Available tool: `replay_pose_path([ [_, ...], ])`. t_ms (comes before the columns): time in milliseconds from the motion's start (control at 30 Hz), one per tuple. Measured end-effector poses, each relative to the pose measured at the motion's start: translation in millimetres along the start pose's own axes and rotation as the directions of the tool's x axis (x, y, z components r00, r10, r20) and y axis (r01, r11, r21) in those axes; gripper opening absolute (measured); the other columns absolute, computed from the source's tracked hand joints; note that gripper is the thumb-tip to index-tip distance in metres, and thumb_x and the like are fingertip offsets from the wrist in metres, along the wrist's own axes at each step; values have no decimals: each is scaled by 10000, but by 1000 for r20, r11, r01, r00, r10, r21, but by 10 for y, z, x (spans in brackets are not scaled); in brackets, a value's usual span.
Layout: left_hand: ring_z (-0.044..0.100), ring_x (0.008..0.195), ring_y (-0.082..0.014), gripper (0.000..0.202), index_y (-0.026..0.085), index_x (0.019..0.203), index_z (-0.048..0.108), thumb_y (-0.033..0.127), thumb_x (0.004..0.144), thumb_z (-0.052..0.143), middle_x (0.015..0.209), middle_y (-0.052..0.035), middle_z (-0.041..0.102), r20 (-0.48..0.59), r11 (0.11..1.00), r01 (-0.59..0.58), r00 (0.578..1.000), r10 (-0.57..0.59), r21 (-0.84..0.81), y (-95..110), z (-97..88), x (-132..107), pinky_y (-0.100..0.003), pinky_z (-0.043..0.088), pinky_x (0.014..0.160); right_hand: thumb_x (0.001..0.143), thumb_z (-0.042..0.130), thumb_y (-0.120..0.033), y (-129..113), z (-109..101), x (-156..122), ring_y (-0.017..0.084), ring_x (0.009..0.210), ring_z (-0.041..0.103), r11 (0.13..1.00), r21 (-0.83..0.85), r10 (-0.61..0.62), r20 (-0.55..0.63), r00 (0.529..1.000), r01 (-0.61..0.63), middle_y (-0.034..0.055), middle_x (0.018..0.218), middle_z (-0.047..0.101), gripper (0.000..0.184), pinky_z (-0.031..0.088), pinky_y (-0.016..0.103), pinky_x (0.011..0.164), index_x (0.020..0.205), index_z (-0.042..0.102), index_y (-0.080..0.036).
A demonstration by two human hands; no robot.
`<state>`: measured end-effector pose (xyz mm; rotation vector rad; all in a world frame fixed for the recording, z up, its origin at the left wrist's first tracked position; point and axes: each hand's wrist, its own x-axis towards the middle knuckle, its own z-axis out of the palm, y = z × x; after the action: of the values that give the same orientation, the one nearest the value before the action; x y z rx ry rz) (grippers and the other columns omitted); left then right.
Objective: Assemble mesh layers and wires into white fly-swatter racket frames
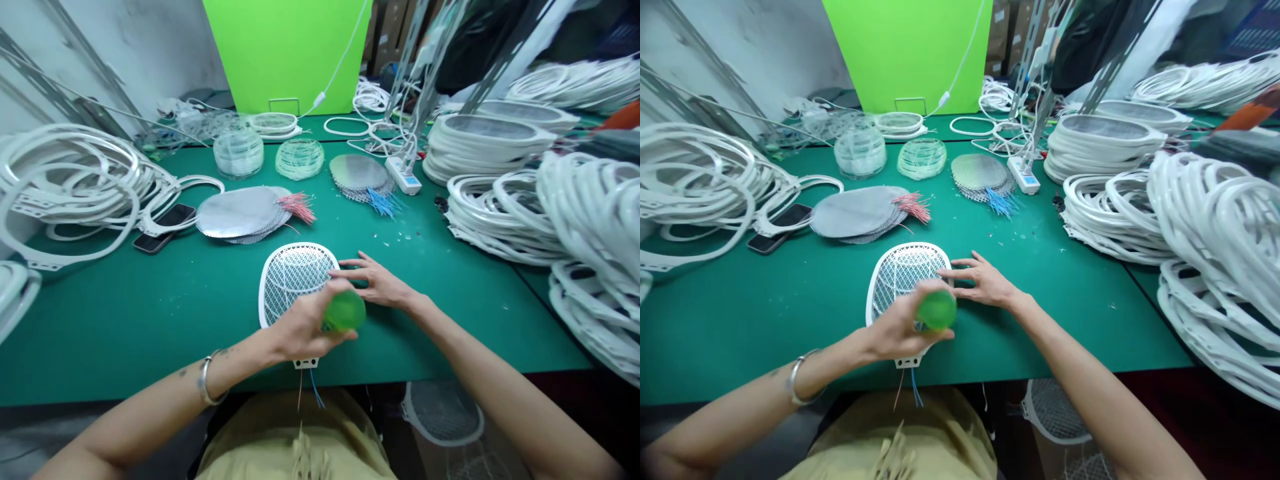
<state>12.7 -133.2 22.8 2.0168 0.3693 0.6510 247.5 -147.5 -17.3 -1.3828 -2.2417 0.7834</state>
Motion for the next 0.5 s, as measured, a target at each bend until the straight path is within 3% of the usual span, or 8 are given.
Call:
replay_pose_path([
  [67, 658, 850, -207, 599, 240, 1269, 374, 281, 785, 725, 1054, -59, 622, 30, 999, 43, 999, -43, 27, 23, 9, -94, -324, 524, 748, 888, 550, -491, -57, -1, -13, 259, 1347, 396, 999, -14, 35, 38, 999, -34, -4, 1339, 584, 430, 55, 626, 1139, 1305, 548, -386],
  [167, 642, 972, -227, 659, 260, 1285, 350, 286, 764, 752, 1166, -78, 589, -100, 1000, 23, 995, -22, 9, 77, 20, -186, -337, 518, 827, 895, 529, -521, -114, -13, -17, 259, 1365, 369, 997, -39, 68, 73, 995, -65, -28, 1370, 554, 396, 43, 638, 1130, 1271, 572, -403],
  [233, 644, 957, -219, 624, 268, 1270, 370, 279, 770, 743, 1177, -77, 585, -34, 999, 15, 999, -14, 35, 115, 12, -243, -327, 522, 819, 899, 517, -537, -142, -26, -13, 255, 1373, 356, 996, -48, 74, 80, 994, -71, -34, 1385, 537, 395, 41, 640, 1127, 1269, 570, -409],
  [300, 658, 836, -193, 564, 263, 1251, 394, 280, 790, 717, 1083, -57, 620, 76, 995, 77, 994, -81, 60, 147, -6, -309, -308, 535, 749, 898, 514, -549, -162, -35, -11, 256, 1378, 346, 996, -50, 82, 90, 993, -77, -32, 1397, 523, 405, 37, 636, 1127, 1273, 565, -407],
  [367, 659, 778, -179, 570, 263, 1258, 372, 286, 798, 710, 1049, -51, 631, 37, 991, 131, 990, -133, 36, 182, -23, -385, -304, 542, 726, 895, 514, -557, -173, -35, -12, 262, 1385, 332, 995, -46, 91, 91, 992, -87, -26, 1403, 515, 416, 28, 631, 1128, 1278, 563, -402],
  [433, 662, 854, -197, 614, 270, 1265, 351, 280, 782, 730, 1131, -74, 615, -49, 994, 113, 992, -113, 2, 222, -20, -469, -318, 544, 771, 895, 518, -554, -173, -30, -15, 269, 1399, 298, 994, -52, 96, 87, 992, -92, -28, 1407, 509, 422, 11, 630, 1129, 1286, 557, -402],
  [500, 652, 926, -216, 590, 269, 1254, 386, 258, 775, 731, 1185, -87, 598, -20, 996, 81, 997, -80, 23, 259, 6, -549, -325, 538, 798, 891, 528, -549, -166, -24, -19, 273, 1418, 244, 994, -66, 95, 77, 993, -90, -37, 1404, 508, 429, -11, 630, 1128, 1295, 549, -403],
])
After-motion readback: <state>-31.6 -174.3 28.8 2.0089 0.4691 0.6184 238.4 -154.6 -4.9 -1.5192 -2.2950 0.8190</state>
